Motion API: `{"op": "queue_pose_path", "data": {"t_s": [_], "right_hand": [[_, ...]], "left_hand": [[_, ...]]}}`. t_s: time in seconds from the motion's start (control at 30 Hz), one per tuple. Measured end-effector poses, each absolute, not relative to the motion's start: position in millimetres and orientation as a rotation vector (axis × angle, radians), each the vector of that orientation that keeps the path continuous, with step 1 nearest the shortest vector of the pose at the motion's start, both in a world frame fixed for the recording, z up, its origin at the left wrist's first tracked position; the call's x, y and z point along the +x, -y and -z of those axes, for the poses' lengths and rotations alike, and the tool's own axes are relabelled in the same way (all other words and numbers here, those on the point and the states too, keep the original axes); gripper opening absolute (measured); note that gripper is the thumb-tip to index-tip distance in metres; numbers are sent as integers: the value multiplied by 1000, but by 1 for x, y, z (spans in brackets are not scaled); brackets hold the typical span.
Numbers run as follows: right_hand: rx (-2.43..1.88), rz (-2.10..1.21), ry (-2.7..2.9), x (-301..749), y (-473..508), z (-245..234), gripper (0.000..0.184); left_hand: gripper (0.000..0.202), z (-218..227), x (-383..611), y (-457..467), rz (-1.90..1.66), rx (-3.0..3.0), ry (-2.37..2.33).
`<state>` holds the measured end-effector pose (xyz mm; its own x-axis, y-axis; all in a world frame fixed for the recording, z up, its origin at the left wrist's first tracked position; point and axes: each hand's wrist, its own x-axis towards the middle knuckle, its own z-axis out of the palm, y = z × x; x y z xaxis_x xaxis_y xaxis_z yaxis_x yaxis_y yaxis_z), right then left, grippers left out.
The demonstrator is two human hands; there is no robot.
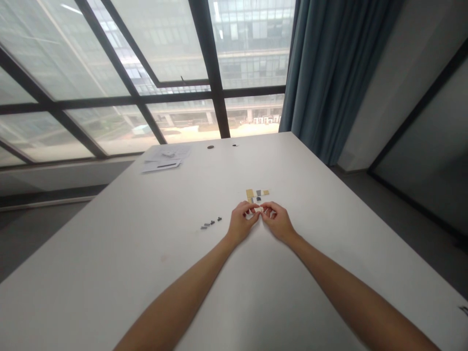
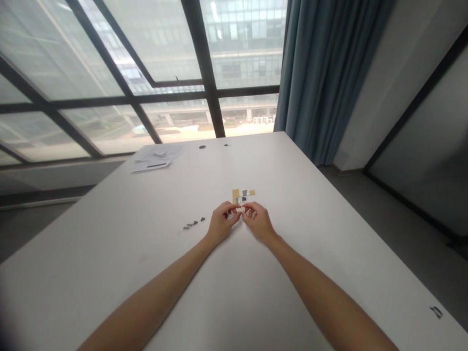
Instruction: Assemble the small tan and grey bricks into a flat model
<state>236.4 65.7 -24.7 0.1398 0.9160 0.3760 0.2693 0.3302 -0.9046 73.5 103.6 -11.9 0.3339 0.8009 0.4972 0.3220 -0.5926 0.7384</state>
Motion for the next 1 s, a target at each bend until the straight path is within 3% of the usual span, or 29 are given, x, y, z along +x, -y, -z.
{"op": "queue_pose_path", "data": {"t_s": [0.57, 1.0], "right_hand": [[-1211, -346, 1687, 244, -61, -1, 20], [-1087, -456, 1938, 265, -84, -9, 21]], "left_hand": [[18, 13, 72, -104, -1281, 2045, -885], [16, 12, 73, -104, -1288, 2048, -923]]}}
